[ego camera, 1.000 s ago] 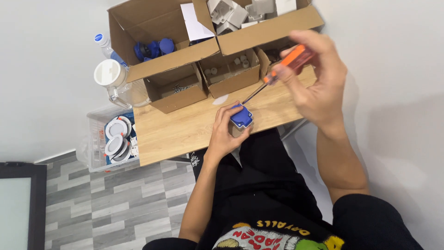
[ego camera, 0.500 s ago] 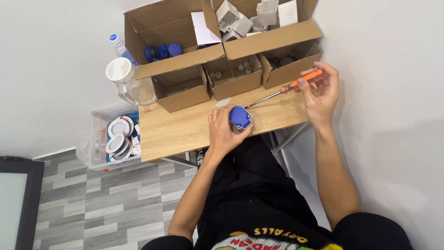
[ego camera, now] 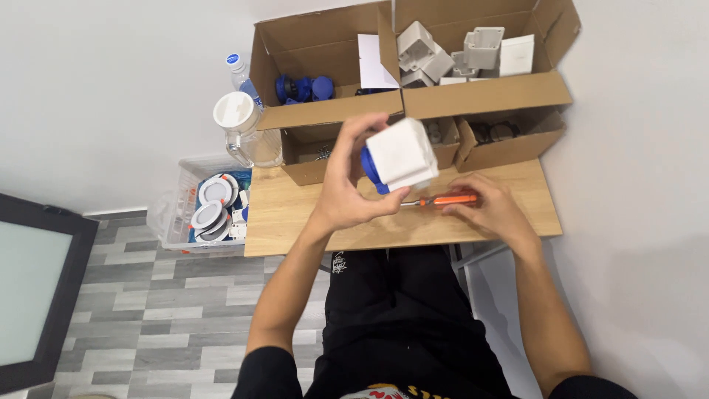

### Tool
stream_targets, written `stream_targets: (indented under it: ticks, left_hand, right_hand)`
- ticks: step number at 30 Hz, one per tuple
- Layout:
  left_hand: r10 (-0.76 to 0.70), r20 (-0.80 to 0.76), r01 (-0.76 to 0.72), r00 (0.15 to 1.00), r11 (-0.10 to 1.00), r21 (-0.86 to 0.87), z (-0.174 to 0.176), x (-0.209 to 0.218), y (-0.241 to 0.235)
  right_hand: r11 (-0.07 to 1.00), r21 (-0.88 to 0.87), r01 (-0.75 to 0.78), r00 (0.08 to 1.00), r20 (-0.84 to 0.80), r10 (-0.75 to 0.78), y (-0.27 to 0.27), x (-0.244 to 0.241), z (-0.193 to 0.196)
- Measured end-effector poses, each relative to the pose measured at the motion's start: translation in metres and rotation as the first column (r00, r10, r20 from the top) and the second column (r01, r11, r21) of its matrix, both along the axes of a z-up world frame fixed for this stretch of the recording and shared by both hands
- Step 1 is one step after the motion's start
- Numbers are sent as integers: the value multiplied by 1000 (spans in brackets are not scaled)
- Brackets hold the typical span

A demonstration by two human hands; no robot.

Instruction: The person assembles a small electrical junction box by inserting a black internal component into a white housing, then attaching a blue cover. They use an orange screwdriver to secure the cover with multiple screws taken from a nearby cardboard box.

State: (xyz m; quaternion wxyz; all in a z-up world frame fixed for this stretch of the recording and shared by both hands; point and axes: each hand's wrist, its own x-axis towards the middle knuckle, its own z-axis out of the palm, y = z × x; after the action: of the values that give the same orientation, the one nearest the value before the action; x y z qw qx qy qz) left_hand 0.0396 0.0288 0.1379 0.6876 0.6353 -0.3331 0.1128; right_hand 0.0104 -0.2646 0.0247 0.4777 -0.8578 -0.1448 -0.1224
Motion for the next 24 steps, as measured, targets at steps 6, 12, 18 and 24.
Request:
stream_targets:
  ticks: [6, 12, 18, 24]
  left_hand:
    - [105, 280, -156, 954, 973, 169, 65, 14, 1]
    - [-122, 342, 146, 932, 988, -46, 83, 38, 3]
    - [-149, 384, 166, 911, 986, -12, 88, 61, 10]
    - [-35, 315, 55, 949, 997, -55, 92, 76, 20]
  right_hand:
    - [934, -338, -117, 989, -127, 78, 12, 23, -2]
    - [883, -411, -226, 945, -314, 95, 13, 42, 12]
    - [804, -453, -385, 760, -650, -2, 6, 52, 73]
    - [739, -451, -501, 834, -480, 273, -2, 70, 164]
